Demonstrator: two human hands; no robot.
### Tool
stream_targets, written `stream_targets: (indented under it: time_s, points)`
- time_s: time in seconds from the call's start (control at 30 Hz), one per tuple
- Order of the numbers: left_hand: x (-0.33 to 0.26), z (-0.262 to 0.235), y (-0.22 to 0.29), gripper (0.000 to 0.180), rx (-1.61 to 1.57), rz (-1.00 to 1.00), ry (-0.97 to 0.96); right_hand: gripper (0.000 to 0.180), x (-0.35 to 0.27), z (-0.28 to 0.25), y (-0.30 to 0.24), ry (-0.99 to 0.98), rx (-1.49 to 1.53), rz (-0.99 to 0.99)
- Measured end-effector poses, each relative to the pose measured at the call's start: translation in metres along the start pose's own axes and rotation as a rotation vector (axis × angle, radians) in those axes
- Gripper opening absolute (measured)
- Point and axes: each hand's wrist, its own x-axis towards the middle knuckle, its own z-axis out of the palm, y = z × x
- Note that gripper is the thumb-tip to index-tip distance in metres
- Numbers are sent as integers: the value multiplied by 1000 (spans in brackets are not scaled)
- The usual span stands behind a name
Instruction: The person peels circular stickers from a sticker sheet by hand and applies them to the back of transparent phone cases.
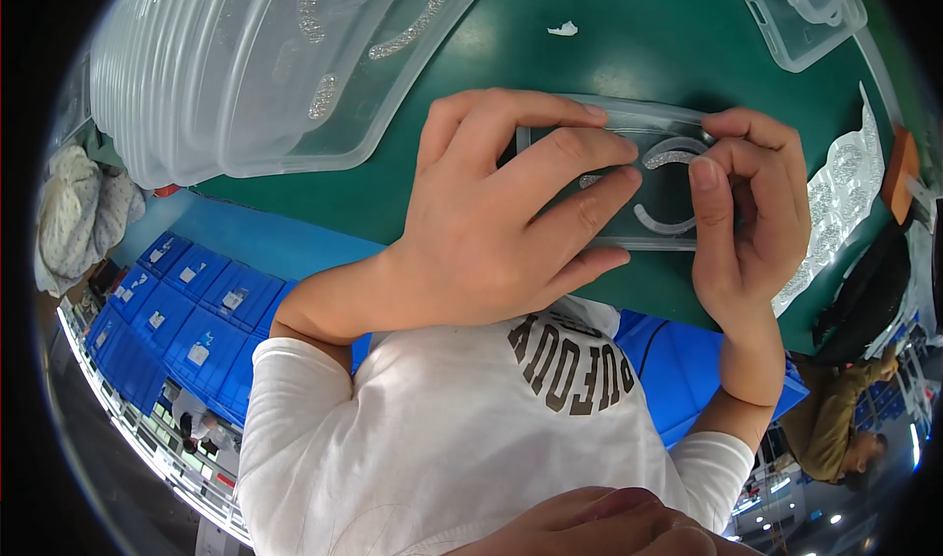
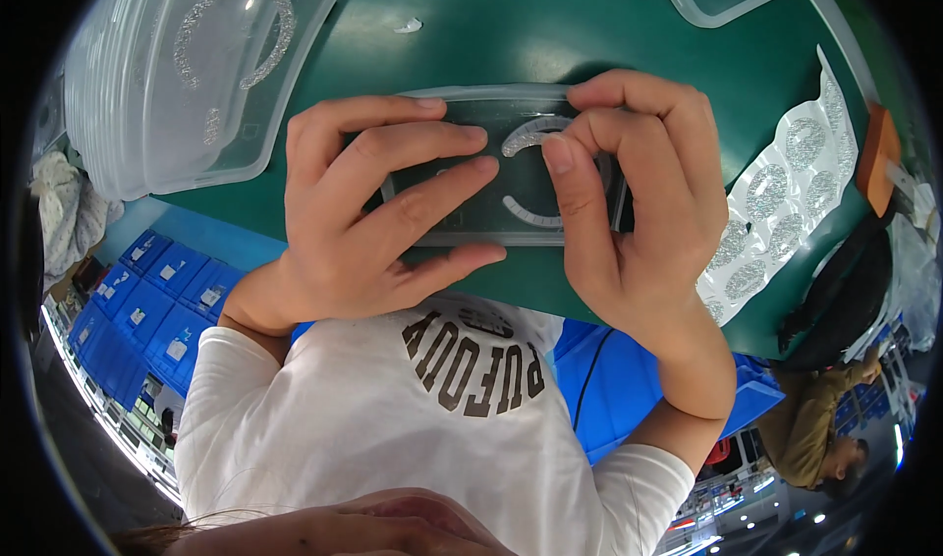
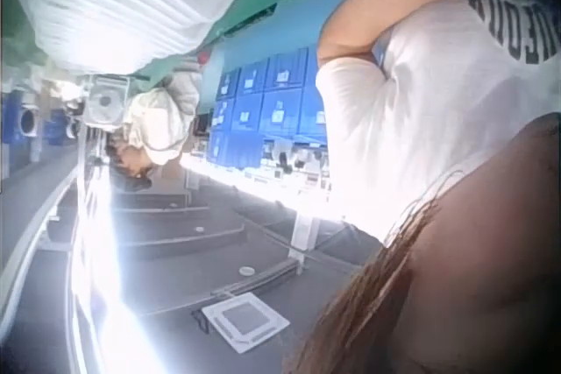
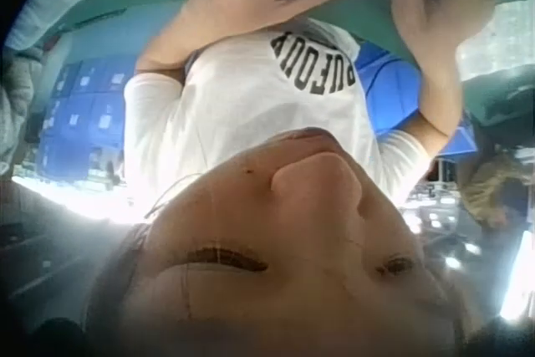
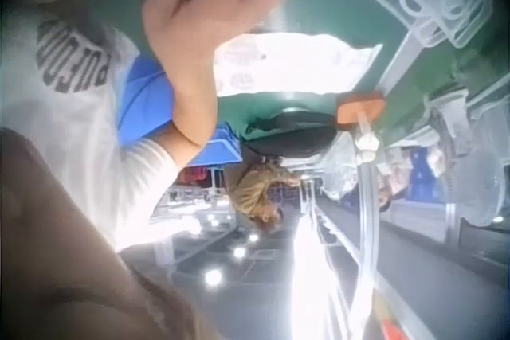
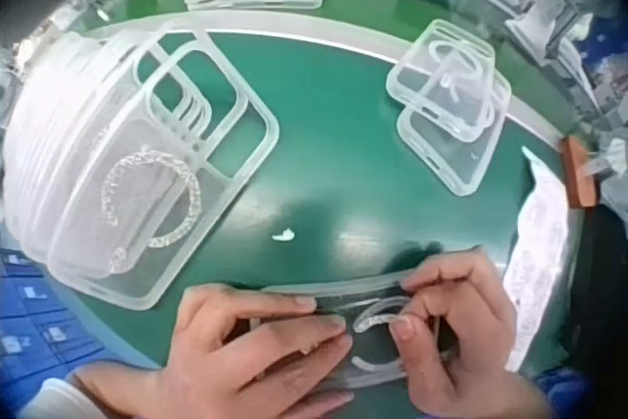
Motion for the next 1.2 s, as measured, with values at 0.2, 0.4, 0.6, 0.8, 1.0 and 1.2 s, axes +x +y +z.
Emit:
stream_targets:
  time_s: [0.2,0.4,0.6,0.8,1.0,1.2]
  points:
    - [1,-2,0,52,15,-1,-22,8,1,1,-2,-7,-17,12]
    - [1,-3,0,52,9,0,-29,9,0,2,-2,0,-26,-1]
    - [1,-3,0,53,6,2,-28,10,0,2,-1,-1,-33,-4]
    - [1,-4,1,52,3,0,-30,10,0,1,-2,-1,-13,8]
    - [1,-3,0,53,0,1,-23,11,1,2,-1,-5,-43,-15]
    - [0,-2,-1,53,-2,0,-24,11,2,3,-1,-3,-54,-23]
